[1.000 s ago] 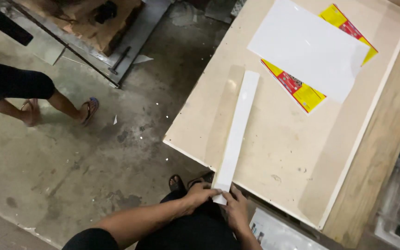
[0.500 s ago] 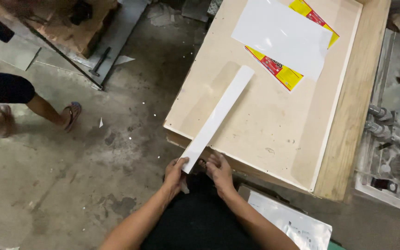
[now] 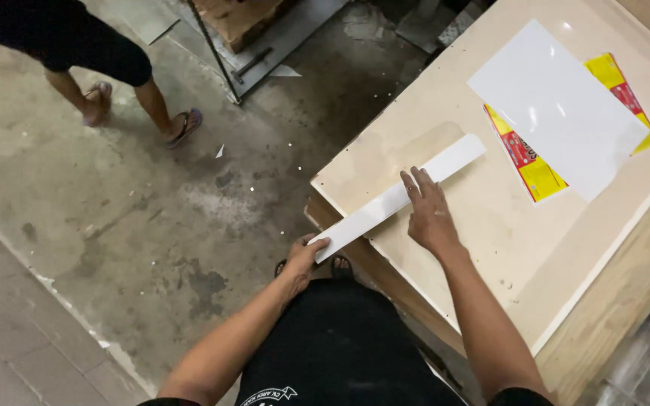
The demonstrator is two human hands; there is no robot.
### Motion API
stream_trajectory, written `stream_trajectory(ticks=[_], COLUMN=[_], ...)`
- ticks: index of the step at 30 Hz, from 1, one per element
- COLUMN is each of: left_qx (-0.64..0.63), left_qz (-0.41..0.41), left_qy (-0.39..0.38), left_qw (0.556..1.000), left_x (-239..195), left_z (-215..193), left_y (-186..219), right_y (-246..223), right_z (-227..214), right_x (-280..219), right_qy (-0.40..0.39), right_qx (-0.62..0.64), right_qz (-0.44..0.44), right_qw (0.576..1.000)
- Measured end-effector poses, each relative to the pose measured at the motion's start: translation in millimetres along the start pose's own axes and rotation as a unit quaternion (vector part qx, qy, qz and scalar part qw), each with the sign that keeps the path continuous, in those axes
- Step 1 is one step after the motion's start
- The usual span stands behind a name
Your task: Folding strips of printed labels at a printing station.
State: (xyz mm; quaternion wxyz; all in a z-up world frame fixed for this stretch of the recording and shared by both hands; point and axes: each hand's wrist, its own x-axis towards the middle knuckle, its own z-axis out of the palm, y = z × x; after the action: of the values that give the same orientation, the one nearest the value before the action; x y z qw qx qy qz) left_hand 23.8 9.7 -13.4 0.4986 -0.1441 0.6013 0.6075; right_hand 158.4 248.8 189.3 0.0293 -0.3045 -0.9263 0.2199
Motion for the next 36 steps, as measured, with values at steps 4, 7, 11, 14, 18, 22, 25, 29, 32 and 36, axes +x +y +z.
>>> stream_trajectory(ticks=[4,7,11,14,18,22,25,29,32,36], left_qx=[0.001,-0.032,-0.096,-0.126,-0.064,0.048,0.219,0.354,0.443,0.602], left_qz=[0.018,0.019,0.047,0.059,0.086,0.12,0.231,0.279,0.315,0.374], left_qy=[0.039,0.054,0.054,0.075,0.116,0.163,0.197,0.231,0.238,0.16], left_qw=[0.999,0.998,0.993,0.987,0.987,0.978,0.928,0.862,0.805,0.687], left_x=[-14.3,-19.2,-8.4,-4.6,-16.1,-52.2,-69.7,-102.9,-104.7,-99.5], left_z=[17.1,18.7,18.5,20.8,22.3,51.0,57.2,73.3,70.3,78.0], left_y=[8.0,-3.6,-27.9,-31.9,-33.8,-10.0,0.7,39.1,50.5,60.4], right_y=[54.0,76.6,101.5,115.9,105.9,111.8,135.0,140.9,145.6,135.9], right_z=[-18.3,-32.6,-45.2,-47.0,-60.3,-67.6,-51.5,-52.6,-45.3,-52.3], right_x=[23.8,28.0,41.9,58.6,65.6,83.6,96.3,101.6,110.2,112.7], right_qy=[-0.061,-0.068,-0.082,-0.14,-0.13,-0.092,-0.099,-0.13,-0.141,-0.129], right_qx=[-0.158,-0.154,-0.145,-0.161,-0.143,-0.148,-0.183,-0.189,-0.156,-0.174], right_qz=[-0.108,-0.165,-0.221,-0.219,-0.252,-0.315,-0.334,-0.344,-0.367,-0.362], right_qw=[0.98,0.972,0.961,0.952,0.948,0.933,0.919,0.911,0.906,0.907])
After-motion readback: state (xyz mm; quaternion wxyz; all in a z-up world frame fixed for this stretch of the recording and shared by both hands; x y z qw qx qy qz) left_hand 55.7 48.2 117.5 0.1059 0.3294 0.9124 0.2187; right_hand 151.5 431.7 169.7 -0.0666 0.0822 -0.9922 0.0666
